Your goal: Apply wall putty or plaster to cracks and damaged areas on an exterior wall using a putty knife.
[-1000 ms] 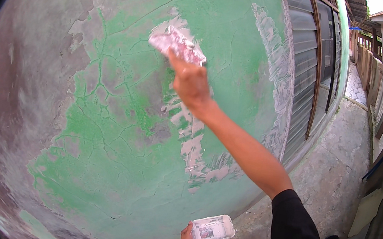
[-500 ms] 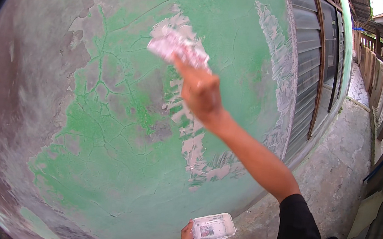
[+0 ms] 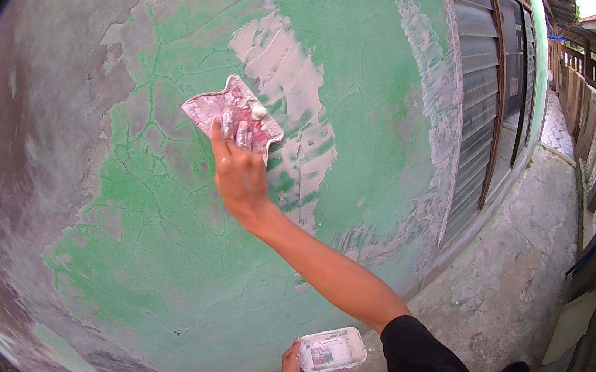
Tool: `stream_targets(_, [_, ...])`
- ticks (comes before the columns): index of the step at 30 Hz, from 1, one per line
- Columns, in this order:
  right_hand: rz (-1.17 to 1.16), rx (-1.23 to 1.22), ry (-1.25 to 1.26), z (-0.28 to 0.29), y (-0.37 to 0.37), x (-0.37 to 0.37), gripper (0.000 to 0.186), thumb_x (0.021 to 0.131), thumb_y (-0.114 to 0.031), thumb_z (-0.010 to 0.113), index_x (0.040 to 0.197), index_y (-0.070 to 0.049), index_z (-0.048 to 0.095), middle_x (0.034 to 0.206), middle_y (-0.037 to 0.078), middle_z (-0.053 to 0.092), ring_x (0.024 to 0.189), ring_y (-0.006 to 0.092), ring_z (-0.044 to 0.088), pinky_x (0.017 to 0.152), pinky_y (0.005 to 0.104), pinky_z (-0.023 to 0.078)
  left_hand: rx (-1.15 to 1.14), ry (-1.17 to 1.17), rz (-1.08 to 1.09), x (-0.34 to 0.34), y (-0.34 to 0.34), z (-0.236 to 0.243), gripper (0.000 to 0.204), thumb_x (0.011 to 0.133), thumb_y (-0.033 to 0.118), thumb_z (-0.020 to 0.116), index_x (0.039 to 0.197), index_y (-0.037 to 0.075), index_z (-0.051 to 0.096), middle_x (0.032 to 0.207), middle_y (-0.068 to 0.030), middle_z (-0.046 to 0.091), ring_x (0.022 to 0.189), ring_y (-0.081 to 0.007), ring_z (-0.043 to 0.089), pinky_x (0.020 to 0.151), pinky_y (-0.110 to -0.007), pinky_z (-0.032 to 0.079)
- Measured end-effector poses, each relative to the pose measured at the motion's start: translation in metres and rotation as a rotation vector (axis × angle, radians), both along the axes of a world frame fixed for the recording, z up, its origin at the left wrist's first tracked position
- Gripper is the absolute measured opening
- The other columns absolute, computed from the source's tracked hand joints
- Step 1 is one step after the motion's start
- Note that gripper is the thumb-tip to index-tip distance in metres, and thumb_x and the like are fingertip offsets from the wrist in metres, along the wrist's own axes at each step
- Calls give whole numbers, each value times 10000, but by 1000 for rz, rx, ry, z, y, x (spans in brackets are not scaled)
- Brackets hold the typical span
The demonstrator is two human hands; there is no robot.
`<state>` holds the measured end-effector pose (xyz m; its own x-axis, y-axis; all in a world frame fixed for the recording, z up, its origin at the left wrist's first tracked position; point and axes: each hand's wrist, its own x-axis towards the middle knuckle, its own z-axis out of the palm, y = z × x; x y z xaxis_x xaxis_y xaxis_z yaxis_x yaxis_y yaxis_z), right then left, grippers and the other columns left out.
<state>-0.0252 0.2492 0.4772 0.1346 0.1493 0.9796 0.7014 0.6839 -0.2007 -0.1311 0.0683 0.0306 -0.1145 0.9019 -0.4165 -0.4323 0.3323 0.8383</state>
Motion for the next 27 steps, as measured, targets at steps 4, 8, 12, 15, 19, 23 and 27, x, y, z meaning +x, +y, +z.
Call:
stream_targets(4, [134, -4, 71, -3, -20, 20, 599, 701, 88, 584, 1297, 46, 533, 794, 190, 661, 631, 296, 649, 559, 384, 500, 3, -6, 19, -10, -3, -2, 387, 974, 334, 556, 1060, -34, 636, 975, -89, 673, 862, -180, 648, 769, -322, 534])
stream_targets(8, [67, 150, 272, 2, -23, 71, 573, 702, 132, 531, 1264, 28, 574, 947, 239, 662, 696, 330, 666, 593, 377, 503, -12, 6, 6, -17, -8, -4, 392, 979, 338, 546, 1062, -35, 635, 974, -93, 673, 857, -180, 651, 765, -324, 537])
stream_targets(12, [-60, 146, 359, 5, 12, 86, 567, 711, 134, 527, 1266, 27, 571, 974, 243, 656, 709, 347, 660, 608, 381, 504, -10, 11, -23, -20, -9, 7, 396, 982, 340, 541, 1069, -35, 635, 979, -96, 672, 856, -184, 652, 772, -328, 538])
stream_targets(15, [-74, 31, 235, -8, 28, 58, 553, 719, 119, 550, 1264, 27, 571, 958, 228, 665, 704, 332, 661, 607, 392, 502, -11, 64, -43, -29, -9, 6, 428, 1014, 332, 453, 1124, -57, 593, 1058, -147, 661, 921, -245, 667, 832, -382, 554])
stream_targets(19, [-65, 0, 221, -17, 23, 24, 574, 726, 108, 568, 1294, 25, 543, 875, 212, 670, 664, 307, 649, 595, 404, 496, -15, -3, -22, -34, -8, 7, 393, 983, 338, 539, 1064, -34, 639, 980, -98, 673, 850, -185, 653, 778, -332, 541])
stream_targets(23, [15, -93, 156, -33, -3, 1, 560, 747, 98, 578, 1299, 8, 543, 844, 175, 676, 652, 300, 648, 595, 415, 499, -29, -22, -71, -40, -11, 10, 394, 984, 338, 536, 1070, -33, 640, 995, -100, 676, 870, -187, 654, 793, -328, 537])
stream_targets(27, [196, 18, 228, -41, -46, 34, 559, 758, 125, 576, 1302, 0, 549, 1051, 215, 673, 890, 278, 699, 781, 312, 541, -11, -19, -126, -47, -3, -1, 411, 989, 344, 526, 1089, -40, 635, 1014, -100, 676, 891, -189, 652, 813, -322, 531])
